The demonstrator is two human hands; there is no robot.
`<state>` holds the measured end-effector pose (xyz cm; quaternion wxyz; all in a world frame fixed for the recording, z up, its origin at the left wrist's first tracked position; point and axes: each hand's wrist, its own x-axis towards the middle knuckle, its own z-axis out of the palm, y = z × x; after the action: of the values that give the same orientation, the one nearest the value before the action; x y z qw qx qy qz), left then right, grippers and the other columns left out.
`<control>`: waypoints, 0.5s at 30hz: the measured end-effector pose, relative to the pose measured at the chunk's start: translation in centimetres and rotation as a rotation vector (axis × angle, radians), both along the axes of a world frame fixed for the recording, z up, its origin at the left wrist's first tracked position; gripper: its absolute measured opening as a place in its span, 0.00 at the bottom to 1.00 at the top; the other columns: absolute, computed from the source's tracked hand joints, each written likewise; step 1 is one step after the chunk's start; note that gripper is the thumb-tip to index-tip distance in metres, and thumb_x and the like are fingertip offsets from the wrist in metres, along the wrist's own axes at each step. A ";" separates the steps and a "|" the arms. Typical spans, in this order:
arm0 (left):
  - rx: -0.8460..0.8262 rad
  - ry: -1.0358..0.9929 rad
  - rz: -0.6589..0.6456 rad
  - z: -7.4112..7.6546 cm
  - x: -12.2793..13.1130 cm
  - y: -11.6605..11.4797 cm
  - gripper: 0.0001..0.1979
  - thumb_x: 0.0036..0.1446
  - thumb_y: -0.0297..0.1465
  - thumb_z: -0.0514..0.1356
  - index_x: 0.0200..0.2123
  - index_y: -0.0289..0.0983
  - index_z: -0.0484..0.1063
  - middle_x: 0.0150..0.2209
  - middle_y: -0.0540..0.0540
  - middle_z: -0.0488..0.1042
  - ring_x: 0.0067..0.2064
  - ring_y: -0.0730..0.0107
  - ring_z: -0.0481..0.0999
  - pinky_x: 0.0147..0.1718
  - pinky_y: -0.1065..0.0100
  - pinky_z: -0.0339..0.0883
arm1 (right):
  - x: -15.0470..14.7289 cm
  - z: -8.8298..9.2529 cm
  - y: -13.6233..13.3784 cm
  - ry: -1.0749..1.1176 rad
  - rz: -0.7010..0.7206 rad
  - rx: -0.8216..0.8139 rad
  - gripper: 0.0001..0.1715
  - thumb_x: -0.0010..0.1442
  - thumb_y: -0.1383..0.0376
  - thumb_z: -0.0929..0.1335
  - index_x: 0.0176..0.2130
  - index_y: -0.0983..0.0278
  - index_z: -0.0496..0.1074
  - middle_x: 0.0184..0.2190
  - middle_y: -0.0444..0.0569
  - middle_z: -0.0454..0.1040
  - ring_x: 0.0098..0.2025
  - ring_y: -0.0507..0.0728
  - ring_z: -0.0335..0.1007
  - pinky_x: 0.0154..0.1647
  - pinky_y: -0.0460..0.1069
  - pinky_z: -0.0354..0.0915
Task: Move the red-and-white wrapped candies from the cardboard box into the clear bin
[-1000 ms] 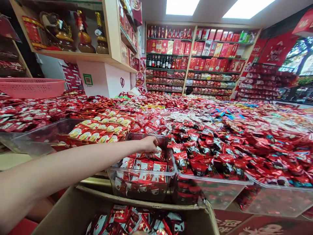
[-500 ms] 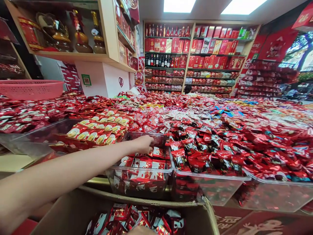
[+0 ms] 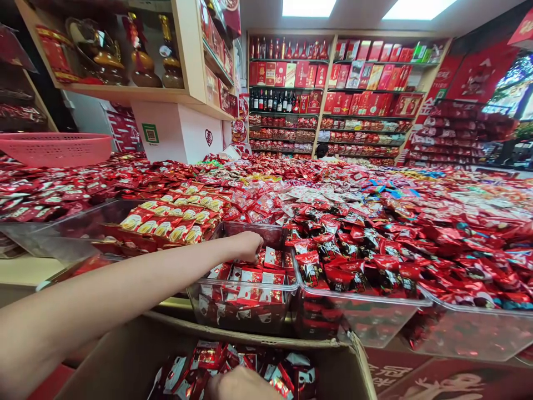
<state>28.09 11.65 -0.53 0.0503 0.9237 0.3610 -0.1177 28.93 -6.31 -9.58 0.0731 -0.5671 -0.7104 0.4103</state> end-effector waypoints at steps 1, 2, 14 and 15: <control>-0.012 -0.018 0.003 0.0 0.0 0.1 0.11 0.55 0.36 0.53 0.34 0.33 0.68 0.36 0.46 0.70 0.38 0.70 0.70 0.39 0.61 0.64 | 0.0 0.3 0.0 0.099 -0.041 0.027 0.10 0.46 0.63 0.66 0.33 0.61 0.71 0.30 0.45 0.72 0.32 0.54 0.67 0.27 0.44 0.57; -0.028 -0.042 0.006 0.0 0.0 0.2 0.11 0.54 0.35 0.54 0.34 0.33 0.68 0.35 0.46 0.70 0.37 0.70 0.70 0.38 0.62 0.64 | 0.0 0.7 0.0 0.217 -0.081 0.047 0.12 0.45 0.63 0.68 0.34 0.62 0.71 0.30 0.44 0.72 0.32 0.53 0.66 0.28 0.43 0.57; -0.410 -1.060 -0.166 4.3 -7.7 -6.6 0.09 0.53 0.31 0.52 0.38 0.35 0.64 0.30 0.49 0.70 0.27 0.80 0.68 0.26 0.76 0.62 | 0.6 3.4 0.3 1.312 -0.599 -0.180 0.09 0.48 0.62 0.69 0.30 0.66 0.70 0.22 0.42 0.70 0.23 0.48 0.63 0.28 0.44 0.59; -0.431 -1.107 -0.104 3.8 -9.3 -7.9 0.09 0.53 0.32 0.52 0.38 0.36 0.64 0.27 0.51 0.68 0.24 0.80 0.66 0.23 0.76 0.61 | 0.5 3.6 0.2 1.355 -0.594 -0.174 0.09 0.48 0.63 0.69 0.31 0.65 0.70 0.22 0.42 0.70 0.24 0.48 0.64 0.29 0.44 0.60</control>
<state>18.82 3.78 3.22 0.4116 0.8332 0.2033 0.3082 29.46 -6.15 -5.99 0.5576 -0.3618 -0.2918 0.6878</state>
